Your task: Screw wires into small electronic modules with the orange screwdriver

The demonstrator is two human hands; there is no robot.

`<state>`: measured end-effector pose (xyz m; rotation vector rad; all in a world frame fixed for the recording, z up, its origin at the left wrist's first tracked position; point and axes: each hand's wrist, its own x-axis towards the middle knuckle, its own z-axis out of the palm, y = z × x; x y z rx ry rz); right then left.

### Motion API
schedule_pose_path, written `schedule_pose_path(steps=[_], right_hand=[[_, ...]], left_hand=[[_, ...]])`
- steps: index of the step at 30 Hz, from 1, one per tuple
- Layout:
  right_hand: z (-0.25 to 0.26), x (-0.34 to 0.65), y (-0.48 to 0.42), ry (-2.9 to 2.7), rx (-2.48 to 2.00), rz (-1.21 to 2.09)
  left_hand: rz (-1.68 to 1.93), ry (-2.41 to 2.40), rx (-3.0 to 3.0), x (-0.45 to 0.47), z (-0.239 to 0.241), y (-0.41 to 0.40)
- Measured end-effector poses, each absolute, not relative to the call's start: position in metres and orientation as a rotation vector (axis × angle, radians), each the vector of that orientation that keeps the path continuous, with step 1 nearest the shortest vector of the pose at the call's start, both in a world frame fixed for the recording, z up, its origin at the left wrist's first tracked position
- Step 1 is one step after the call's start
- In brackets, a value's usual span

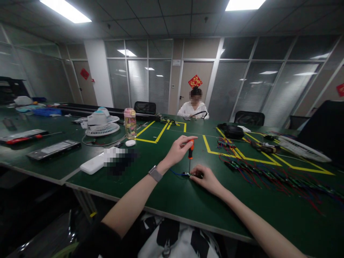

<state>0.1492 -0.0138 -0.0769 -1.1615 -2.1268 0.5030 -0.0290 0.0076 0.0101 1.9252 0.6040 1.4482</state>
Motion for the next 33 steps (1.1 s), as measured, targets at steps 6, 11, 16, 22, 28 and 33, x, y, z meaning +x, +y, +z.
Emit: schedule_pose_path(steps=[6, 11, 16, 22, 28, 33], right_hand=[[-0.079, 0.149, -0.012, -2.124, -1.159, 0.518], [-0.076, 0.149, -0.013, -2.112, -1.155, 0.543], [-0.073, 0.149, -0.013, -2.141, -1.158, 0.553], [-0.075, 0.149, -0.012, -2.122, -1.158, 0.562], [-0.075, 0.149, -0.011, -2.123, -1.156, 0.577], [-0.075, 0.149, -0.011, -2.117, -1.155, 0.573]], left_hand=[[1.402, 0.523, 1.813, -0.022, 0.009, 0.004], [1.525, 0.664, 1.984, -0.017, 0.006, -0.003], [1.475, 0.595, 1.964, -0.017, 0.007, -0.005], [1.568, 0.707, 2.011, -0.019, 0.008, -0.003], [1.363, 0.516, 1.881, -0.019, 0.011, -0.003], [1.507, 0.654, 1.939, -0.017, 0.008, -0.004]])
